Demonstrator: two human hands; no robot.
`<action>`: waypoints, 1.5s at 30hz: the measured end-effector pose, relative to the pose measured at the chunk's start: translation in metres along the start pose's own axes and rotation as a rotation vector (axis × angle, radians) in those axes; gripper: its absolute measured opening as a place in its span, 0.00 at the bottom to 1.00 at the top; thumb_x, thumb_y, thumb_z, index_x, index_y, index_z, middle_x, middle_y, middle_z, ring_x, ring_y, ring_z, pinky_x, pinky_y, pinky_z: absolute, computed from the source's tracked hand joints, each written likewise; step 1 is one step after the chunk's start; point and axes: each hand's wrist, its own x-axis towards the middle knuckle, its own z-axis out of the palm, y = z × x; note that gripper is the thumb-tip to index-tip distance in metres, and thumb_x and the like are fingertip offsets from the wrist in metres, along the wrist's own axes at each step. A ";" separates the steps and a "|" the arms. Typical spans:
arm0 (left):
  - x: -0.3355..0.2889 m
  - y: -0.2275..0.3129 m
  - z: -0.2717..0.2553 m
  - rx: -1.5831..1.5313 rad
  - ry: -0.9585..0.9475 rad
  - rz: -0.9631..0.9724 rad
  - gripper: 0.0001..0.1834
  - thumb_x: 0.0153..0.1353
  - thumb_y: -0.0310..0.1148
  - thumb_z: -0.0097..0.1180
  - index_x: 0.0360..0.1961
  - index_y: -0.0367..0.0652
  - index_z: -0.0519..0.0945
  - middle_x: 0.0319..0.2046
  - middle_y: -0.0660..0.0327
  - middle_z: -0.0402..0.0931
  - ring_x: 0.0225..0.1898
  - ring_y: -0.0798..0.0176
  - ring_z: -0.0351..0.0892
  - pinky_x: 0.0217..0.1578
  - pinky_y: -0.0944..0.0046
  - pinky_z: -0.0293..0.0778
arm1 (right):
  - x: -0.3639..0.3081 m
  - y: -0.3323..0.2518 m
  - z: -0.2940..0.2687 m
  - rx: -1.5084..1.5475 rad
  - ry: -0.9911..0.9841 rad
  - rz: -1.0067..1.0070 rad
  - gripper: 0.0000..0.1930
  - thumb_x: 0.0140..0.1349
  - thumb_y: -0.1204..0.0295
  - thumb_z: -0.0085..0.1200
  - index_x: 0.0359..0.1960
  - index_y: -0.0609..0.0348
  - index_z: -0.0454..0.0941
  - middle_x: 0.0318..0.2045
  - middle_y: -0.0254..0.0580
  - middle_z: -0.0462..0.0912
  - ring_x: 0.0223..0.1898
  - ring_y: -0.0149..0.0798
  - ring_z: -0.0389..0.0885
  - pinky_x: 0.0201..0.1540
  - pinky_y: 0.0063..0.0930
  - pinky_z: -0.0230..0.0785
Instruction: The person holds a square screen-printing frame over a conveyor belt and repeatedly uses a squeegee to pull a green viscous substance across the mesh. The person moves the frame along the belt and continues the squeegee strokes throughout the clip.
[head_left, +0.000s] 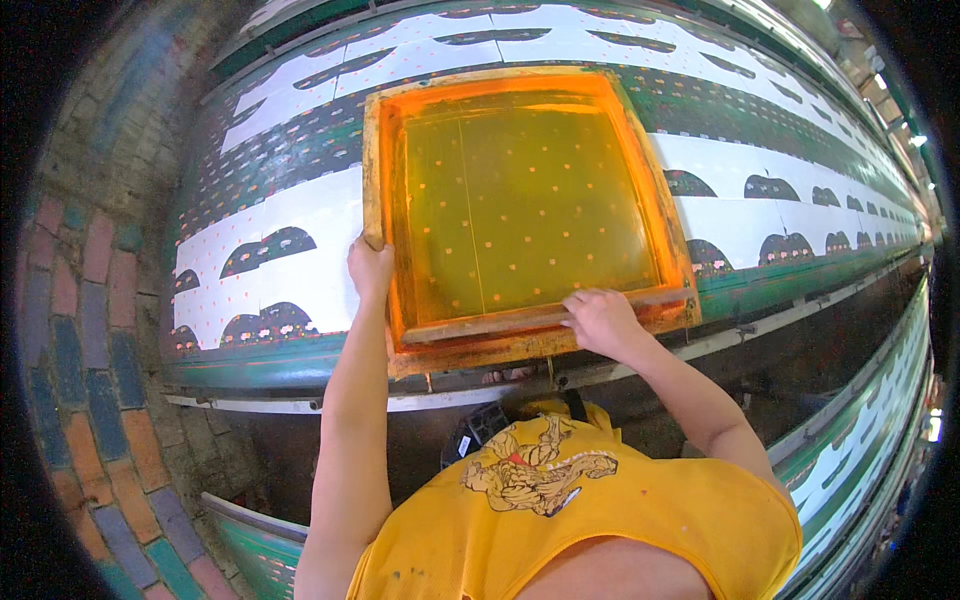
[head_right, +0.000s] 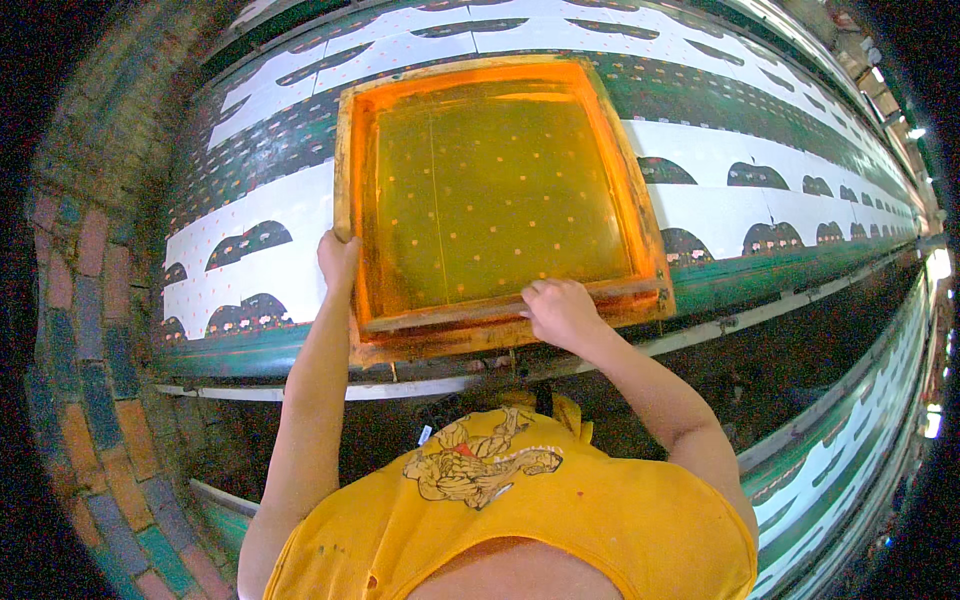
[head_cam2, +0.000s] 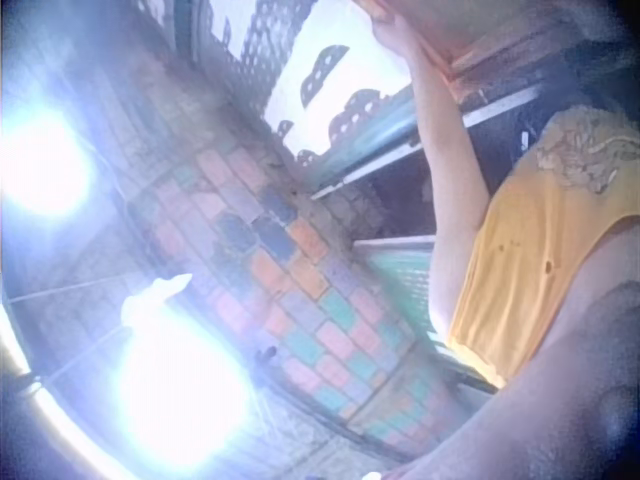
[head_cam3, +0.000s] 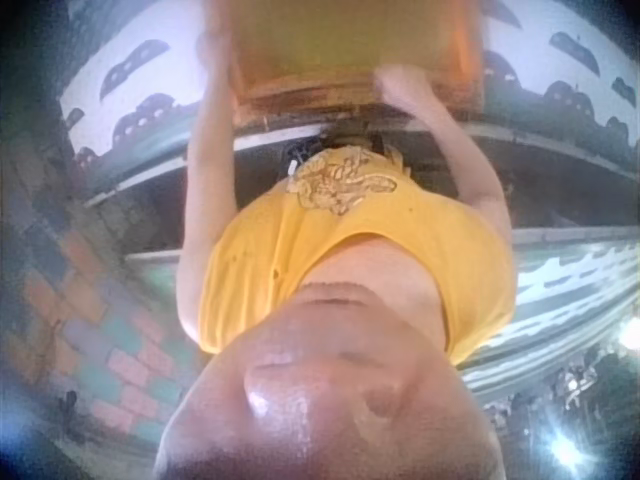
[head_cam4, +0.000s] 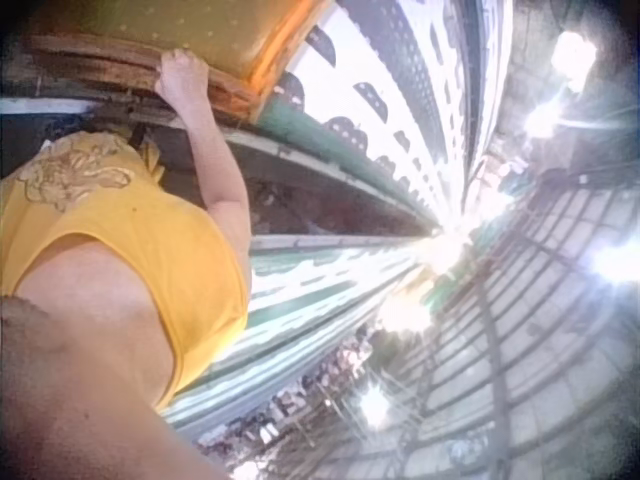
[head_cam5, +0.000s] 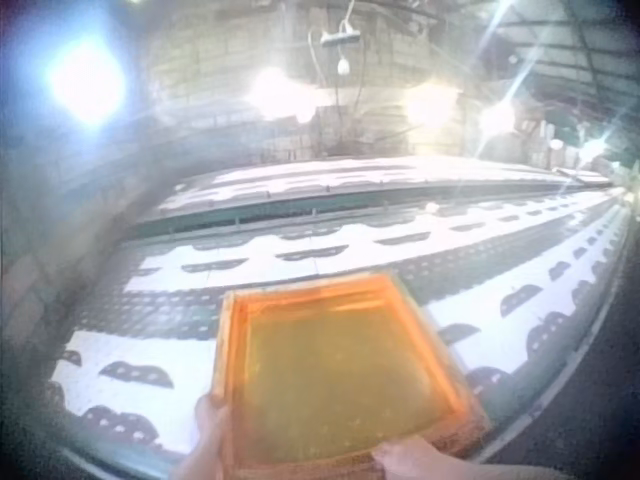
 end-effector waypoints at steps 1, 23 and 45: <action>0.000 0.001 0.001 0.012 0.002 0.000 0.25 0.51 0.35 0.67 0.46 0.28 0.80 0.43 0.37 0.80 0.47 0.34 0.80 0.51 0.44 0.75 | 0.008 -0.009 -0.002 -0.036 0.018 0.025 0.14 0.56 0.60 0.64 0.36 0.57 0.83 0.33 0.45 0.86 0.37 0.48 0.86 0.37 0.45 0.79; 0.003 -0.006 0.001 -0.134 0.026 -0.060 0.26 0.73 0.46 0.45 0.47 0.29 0.81 0.43 0.38 0.81 0.48 0.35 0.78 0.50 0.46 0.71 | 0.109 0.039 0.018 -0.148 0.369 -0.001 0.16 0.42 0.69 0.66 0.36 0.55 0.80 0.34 0.38 0.82 0.38 0.43 0.85 0.37 0.39 0.81; -0.001 0.010 0.000 -0.097 0.084 -0.036 0.22 0.74 0.42 0.47 0.46 0.30 0.80 0.36 0.40 0.79 0.41 0.36 0.77 0.44 0.45 0.71 | 0.309 0.156 -0.063 -0.109 0.192 0.023 0.14 0.57 0.56 0.64 0.31 0.54 0.86 0.28 0.49 0.86 0.33 0.53 0.87 0.36 0.50 0.78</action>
